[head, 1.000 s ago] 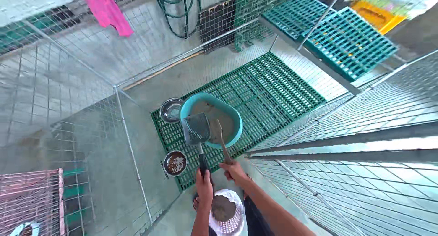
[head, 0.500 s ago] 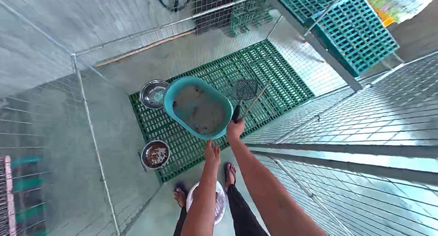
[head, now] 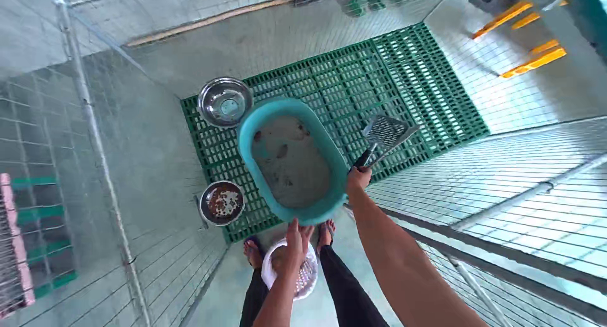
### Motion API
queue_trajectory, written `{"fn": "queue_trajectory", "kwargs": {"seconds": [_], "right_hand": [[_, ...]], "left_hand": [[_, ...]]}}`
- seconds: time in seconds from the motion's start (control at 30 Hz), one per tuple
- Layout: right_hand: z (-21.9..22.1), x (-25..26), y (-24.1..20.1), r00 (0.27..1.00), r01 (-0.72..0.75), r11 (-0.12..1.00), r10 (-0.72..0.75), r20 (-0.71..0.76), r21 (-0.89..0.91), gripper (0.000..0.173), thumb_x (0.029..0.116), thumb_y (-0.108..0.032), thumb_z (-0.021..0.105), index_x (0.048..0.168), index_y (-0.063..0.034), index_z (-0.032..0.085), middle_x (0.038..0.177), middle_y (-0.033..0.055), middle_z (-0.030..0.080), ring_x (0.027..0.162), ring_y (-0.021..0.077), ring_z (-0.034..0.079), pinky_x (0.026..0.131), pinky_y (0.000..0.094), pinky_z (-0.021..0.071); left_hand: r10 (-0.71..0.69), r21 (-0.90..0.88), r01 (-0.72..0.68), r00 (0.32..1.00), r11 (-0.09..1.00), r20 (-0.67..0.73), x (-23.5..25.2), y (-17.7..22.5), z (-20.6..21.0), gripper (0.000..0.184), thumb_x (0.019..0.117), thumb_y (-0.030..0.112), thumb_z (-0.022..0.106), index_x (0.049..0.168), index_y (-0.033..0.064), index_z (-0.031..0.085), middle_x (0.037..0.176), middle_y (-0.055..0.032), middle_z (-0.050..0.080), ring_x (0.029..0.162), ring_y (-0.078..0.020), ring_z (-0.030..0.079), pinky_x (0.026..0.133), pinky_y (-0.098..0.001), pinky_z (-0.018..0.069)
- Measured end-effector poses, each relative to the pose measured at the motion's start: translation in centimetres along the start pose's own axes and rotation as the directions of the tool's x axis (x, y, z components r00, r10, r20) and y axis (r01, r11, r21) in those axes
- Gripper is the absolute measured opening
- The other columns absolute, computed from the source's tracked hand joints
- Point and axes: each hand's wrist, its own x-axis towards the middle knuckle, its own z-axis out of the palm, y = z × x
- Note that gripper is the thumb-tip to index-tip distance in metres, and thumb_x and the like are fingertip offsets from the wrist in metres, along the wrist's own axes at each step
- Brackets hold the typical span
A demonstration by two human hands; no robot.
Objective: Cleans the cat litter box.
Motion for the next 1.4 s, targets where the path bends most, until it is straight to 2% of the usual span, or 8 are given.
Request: {"fn": "queue_trajectory", "kwargs": {"seconds": [0.13, 0.23, 0.4, 0.5, 0.63, 0.73, 0.93, 1.4], "right_hand": [[-1.7, 0.1, 0.2, 1.000, -0.016, 0.990, 0.012, -0.023, -0.142, 0.041, 0.1078, -0.013, 0.044, 0.147, -0.0010, 0.048, 0.145, 0.0259, 0.055, 0.137, 0.0382, 0.053, 0.110, 0.0527, 0.0443], [-3.4, -2.0, -1.8, 0.971, 0.208, 0.970, -0.220, -0.091, -0.124, 0.041, 0.1047, -0.004, 0.046, 0.144, 0.0078, 0.048, 0.152, 0.0292, 0.045, 0.143, 0.0383, 0.044, 0.118, 0.0443, 0.0376], [-7.4, -7.9, -5.0, 0.839, 0.533, 0.824, -0.486, 0.245, -0.191, 0.046, 0.1050, -0.001, 0.044, 0.151, 0.0068, 0.043, 0.140, 0.0316, 0.055, 0.125, 0.0412, 0.060, 0.106, 0.0494, 0.0491], [-9.8, -10.1, -4.9, 0.769, 0.608, 0.697, -0.396, 0.502, -0.381, 0.054, 0.1100, -0.018, 0.045, 0.162, -0.0090, 0.033, 0.138, 0.0281, 0.061, 0.116, 0.0458, 0.065, 0.098, 0.0617, 0.0506], [-11.5, -13.3, -2.3, 0.767, 0.614, 0.402, -0.099, 0.634, -0.680, 0.047, 0.1123, -0.032, 0.038, 0.159, -0.0288, 0.042, 0.144, 0.0325, 0.052, 0.113, 0.0509, 0.064, 0.092, 0.0643, 0.0516], [-11.2, -15.1, 0.6, 0.782, 0.596, 0.250, 0.031, 0.622, -0.763, 0.052, 0.1126, -0.023, 0.036, 0.164, -0.0239, 0.029, 0.151, 0.0356, 0.042, 0.111, 0.0525, 0.065, 0.090, 0.0634, 0.0542], [-4.9, -12.6, -1.3, 0.784, 0.603, 0.305, -0.058, 0.617, -0.737, 0.057, 0.1102, -0.010, 0.038, 0.165, -0.0163, 0.025, 0.150, 0.0356, 0.043, 0.121, 0.0549, 0.059, 0.096, 0.0652, 0.0514], [-2.1, -9.4, -5.2, 0.679, 0.734, 0.126, -0.165, 0.716, -0.667, 0.051, 0.1084, -0.011, 0.044, 0.159, -0.0128, 0.039, 0.146, 0.0360, 0.048, 0.121, 0.0564, 0.058, 0.096, 0.0694, 0.0484]], "left_hand": [[-0.007, 0.019, 0.007, 0.999, 1.000, -0.037, -0.6, -1.6, -2.0, 0.040, 0.1110, 0.013, 0.042, 0.147, -0.0031, 0.032, 0.126, -0.0231, 0.057, 0.101, -0.0249, 0.065, 0.085, -0.0376, 0.0573], [0.056, 0.090, -0.053, 0.998, 0.995, -0.030, 0.1, 0.4, -0.3, 0.043, 0.1090, 0.009, 0.046, 0.146, -0.0048, 0.031, 0.125, -0.0249, 0.055, 0.097, -0.0251, 0.065, 0.082, -0.0375, 0.0581], [0.159, 0.259, -0.151, 0.987, 0.954, -0.009, 0.8, 7.4, 3.5, 0.041, 0.1085, 0.009, 0.046, 0.145, -0.0061, 0.036, 0.124, -0.0261, 0.055, 0.095, -0.0261, 0.062, 0.080, -0.0380, 0.0554], [0.140, 0.280, -0.110, 0.986, 0.954, -0.089, 0.6, 5.7, 0.8, 0.041, 0.1086, 0.011, 0.048, 0.145, -0.0054, 0.037, 0.127, -0.0287, 0.054, 0.098, -0.0302, 0.062, 0.082, -0.0411, 0.0550], [0.146, 0.285, -0.105, 0.981, 0.953, -0.125, 0.2, 2.1, -3.3, 0.053, 0.1057, 0.007, 0.054, 0.152, -0.0030, 0.030, 0.140, -0.0312, 0.047, 0.111, -0.0354, 0.059, 0.088, -0.0461, 0.0543], [0.140, 0.338, -0.098, 0.985, 0.936, -0.103, 0.4, 1.2, -4.4, 0.060, 0.1040, 0.006, 0.057, 0.154, -0.0032, 0.025, 0.142, -0.0328, 0.045, 0.113, -0.0380, 0.059, 0.088, -0.0475, 0.0552], [0.105, 0.407, -0.081, 0.994, 0.910, -0.036, 0.7, 1.5, -4.7, 0.070, 0.1050, 0.007, 0.057, 0.158, 0.0002, 0.012, 0.149, -0.0335, 0.040, 0.121, -0.0401, 0.058, 0.092, -0.0475, 0.0560], [0.096, 0.382, -0.094, 0.995, 0.919, 0.014, 1.3, 2.2, -5.6, 0.073, 0.1052, 0.007, 0.056, 0.158, 0.0010, 0.006, 0.145, -0.0333, 0.042, 0.112, -0.0352, 0.063, 0.088, -0.0421, 0.0580]]}}
